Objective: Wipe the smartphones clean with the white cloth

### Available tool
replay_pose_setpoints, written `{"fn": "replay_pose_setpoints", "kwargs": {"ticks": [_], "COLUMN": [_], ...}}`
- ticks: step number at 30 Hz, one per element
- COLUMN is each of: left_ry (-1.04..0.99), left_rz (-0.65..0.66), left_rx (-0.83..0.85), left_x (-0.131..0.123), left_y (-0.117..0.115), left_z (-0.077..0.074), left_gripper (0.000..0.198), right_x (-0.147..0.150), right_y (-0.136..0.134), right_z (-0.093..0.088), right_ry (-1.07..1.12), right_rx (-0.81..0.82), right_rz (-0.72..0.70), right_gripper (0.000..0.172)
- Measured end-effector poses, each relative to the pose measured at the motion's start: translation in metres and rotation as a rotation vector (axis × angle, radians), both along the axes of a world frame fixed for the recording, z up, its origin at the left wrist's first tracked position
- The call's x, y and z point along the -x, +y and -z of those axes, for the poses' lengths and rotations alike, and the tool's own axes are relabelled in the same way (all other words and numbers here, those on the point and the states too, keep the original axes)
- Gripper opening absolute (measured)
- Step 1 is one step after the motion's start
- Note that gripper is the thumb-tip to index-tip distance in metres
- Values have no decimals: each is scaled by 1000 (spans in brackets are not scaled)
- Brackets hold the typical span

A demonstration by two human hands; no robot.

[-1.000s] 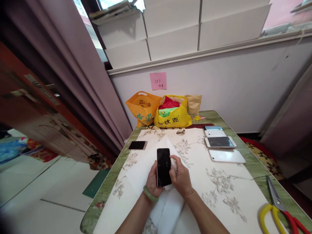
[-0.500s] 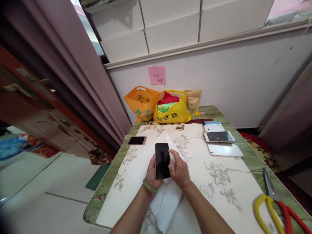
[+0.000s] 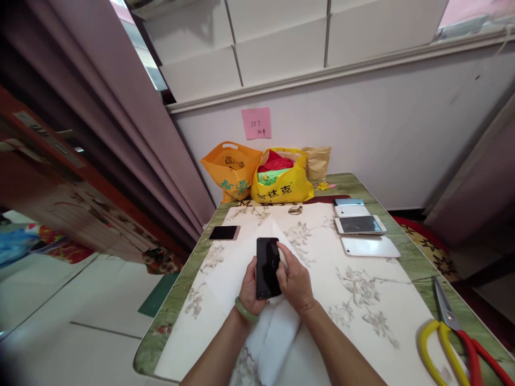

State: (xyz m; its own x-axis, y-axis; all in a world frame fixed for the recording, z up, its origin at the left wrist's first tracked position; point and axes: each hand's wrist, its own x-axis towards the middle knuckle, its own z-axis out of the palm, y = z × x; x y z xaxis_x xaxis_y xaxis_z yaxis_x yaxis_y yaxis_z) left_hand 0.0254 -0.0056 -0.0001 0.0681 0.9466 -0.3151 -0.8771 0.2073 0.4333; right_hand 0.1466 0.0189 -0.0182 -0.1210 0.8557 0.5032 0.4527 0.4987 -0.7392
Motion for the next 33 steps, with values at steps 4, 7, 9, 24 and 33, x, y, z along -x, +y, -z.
{"fn": "replay_pose_setpoints", "kwargs": {"ticks": [4,7,9,24,33], "left_ry": [25,-6,-29,-66,-59], "left_rz": [-3,26,67,-297,-300], "left_rx": [7,-3,-2,7,56], "left_x": [0,3,4,3,3], "left_y": [0,0,0,6,6], "left_z": [1,0,0,18,22], "left_gripper": [34,42,55,63,61], "right_x": [-1,-1,-1,-3,-1], "right_y": [-2,-3,-3,-9,-5], "right_z": [-2,-3,-4,-5,0], "right_ry": [-15,-27,-26,-96,-170], "right_rx": [18,15,-5,-56,-33], "right_rz": [-8,5,12,-183,-159], "right_gripper": [40,41,42,42,46]}}
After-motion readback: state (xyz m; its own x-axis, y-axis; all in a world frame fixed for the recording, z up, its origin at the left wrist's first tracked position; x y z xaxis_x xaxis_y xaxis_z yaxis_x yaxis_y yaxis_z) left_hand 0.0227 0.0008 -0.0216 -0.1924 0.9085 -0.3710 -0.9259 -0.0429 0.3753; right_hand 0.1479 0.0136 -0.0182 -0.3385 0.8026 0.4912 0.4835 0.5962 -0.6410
